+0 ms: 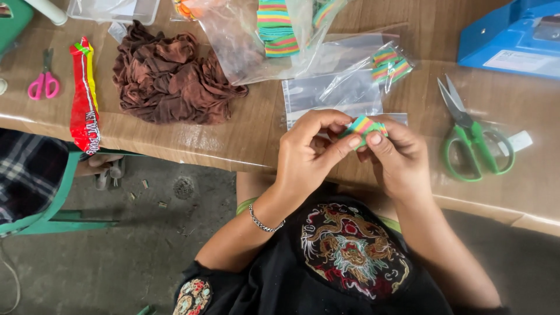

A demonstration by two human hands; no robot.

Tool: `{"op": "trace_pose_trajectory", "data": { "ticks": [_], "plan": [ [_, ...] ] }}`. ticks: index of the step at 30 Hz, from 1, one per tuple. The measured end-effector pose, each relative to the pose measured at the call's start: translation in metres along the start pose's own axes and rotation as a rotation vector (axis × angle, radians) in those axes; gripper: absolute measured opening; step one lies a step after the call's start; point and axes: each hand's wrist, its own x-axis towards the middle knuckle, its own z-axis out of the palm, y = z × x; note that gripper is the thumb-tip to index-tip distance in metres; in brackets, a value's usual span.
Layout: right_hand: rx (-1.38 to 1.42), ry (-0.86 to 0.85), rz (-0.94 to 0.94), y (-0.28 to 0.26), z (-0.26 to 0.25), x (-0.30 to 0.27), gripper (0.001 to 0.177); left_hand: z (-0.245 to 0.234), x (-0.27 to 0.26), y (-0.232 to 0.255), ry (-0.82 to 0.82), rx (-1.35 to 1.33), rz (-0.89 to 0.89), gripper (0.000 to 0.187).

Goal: Packaging colorful snack strips into small plastic bags and sealing them with a heat sealer

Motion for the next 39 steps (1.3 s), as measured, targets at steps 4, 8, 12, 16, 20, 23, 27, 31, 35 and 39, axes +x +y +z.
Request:
{"op": "trace_pose_trajectory", "data": {
  "ticks": [4,8,12,16,20,23,27,31,35,39],
  "plan": [
    [0.122,0.077,0.122,0.008,0.006,-0.002,0.021,0.001,0.006,-0.003,-0.001,0.129,0.188,0.016],
    [0.232,0.103,0.204,0.01,0.007,-0.002,0.024,-0.001,0.009,-0.001,-0.008,0.123,0.262,0.01],
    [0.299,0.128,0.246,0.015,0.005,-0.003,0.027,-0.005,0.006,-0.02,-0.032,-0.117,0.033,0.011],
    [0.354,0.159,0.26,-0.001,0.015,-0.003,0.027,-0.026,0.015,-0.016,0.037,-0.209,-0.058,0.012],
    [0.334,0.212,0.242,0.024,-0.02,-0.007,0.023,-0.069,0.031,-0.026,0.053,0.22,0.023,0.014],
    [0.336,0.231,0.23,0.033,-0.035,-0.005,0.019,-0.089,0.033,-0.038,0.071,0.524,0.058,0.011],
    [0.373,0.244,0.219,0.025,-0.028,-0.003,0.016,-0.085,0.034,-0.051,0.078,0.467,0.02,0.009],
    [0.389,0.233,0.207,0.031,-0.035,-0.005,0.013,-0.097,0.048,-0.034,0.182,0.382,0.095,0.005],
    [0.35,0.193,0.221,0.023,-0.039,-0.005,0.016,-0.121,0.078,-0.008,0.169,0.637,0.327,0.002],
    [0.354,0.189,0.245,0.023,-0.04,-0.006,0.023,-0.125,0.101,-0.032,0.063,0.972,0.226,0.005]
  ]
}}
